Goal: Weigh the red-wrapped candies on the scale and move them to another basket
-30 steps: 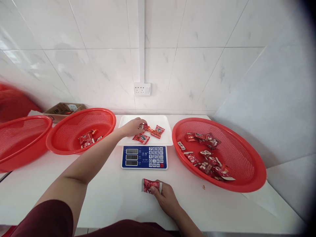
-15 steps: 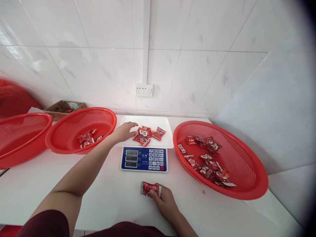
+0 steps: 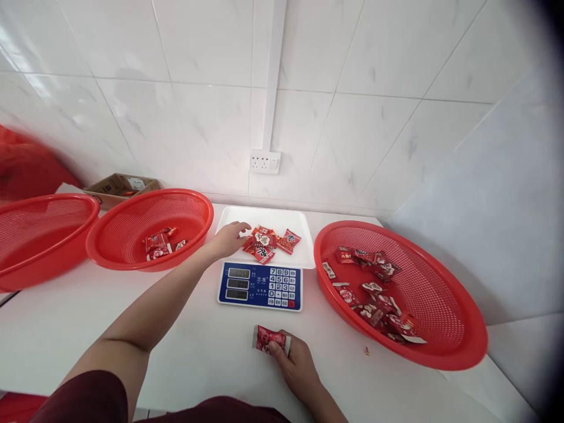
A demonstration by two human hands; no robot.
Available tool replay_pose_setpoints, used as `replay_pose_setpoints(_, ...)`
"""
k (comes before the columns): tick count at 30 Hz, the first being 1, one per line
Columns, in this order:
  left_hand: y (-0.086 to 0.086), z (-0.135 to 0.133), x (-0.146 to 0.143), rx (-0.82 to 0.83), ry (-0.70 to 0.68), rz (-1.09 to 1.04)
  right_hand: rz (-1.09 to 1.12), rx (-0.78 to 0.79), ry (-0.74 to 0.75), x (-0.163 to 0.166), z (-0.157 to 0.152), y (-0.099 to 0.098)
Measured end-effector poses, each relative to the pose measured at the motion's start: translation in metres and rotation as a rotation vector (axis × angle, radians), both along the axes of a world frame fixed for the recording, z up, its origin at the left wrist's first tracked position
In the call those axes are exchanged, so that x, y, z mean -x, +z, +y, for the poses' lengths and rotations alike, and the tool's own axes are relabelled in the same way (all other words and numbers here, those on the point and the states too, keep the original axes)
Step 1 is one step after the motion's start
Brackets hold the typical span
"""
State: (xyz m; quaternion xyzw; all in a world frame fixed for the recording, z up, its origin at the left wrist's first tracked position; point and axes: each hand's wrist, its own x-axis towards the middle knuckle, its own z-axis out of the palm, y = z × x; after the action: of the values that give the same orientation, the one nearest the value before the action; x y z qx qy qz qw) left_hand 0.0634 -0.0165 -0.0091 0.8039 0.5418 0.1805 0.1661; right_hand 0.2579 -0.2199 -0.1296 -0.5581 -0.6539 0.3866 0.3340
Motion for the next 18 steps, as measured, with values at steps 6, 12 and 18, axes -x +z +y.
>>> replay_pose_setpoints(6, 0.0, -0.005, -0.036, -0.258, -0.206, 0.024, -0.011, 0.005, 0.003, 0.0, 0.0, -0.001)
replay_pose_setpoints(12, -0.005, -0.004, -0.081, -0.231, -0.576, 0.216, -0.02, -0.04, -0.022, 0.001, -0.001, 0.0)
replay_pose_setpoints(18, 0.002, -0.005, -0.075, -0.143, -0.587, 0.232, -0.006, -0.038, -0.021, 0.0, -0.002, -0.002)
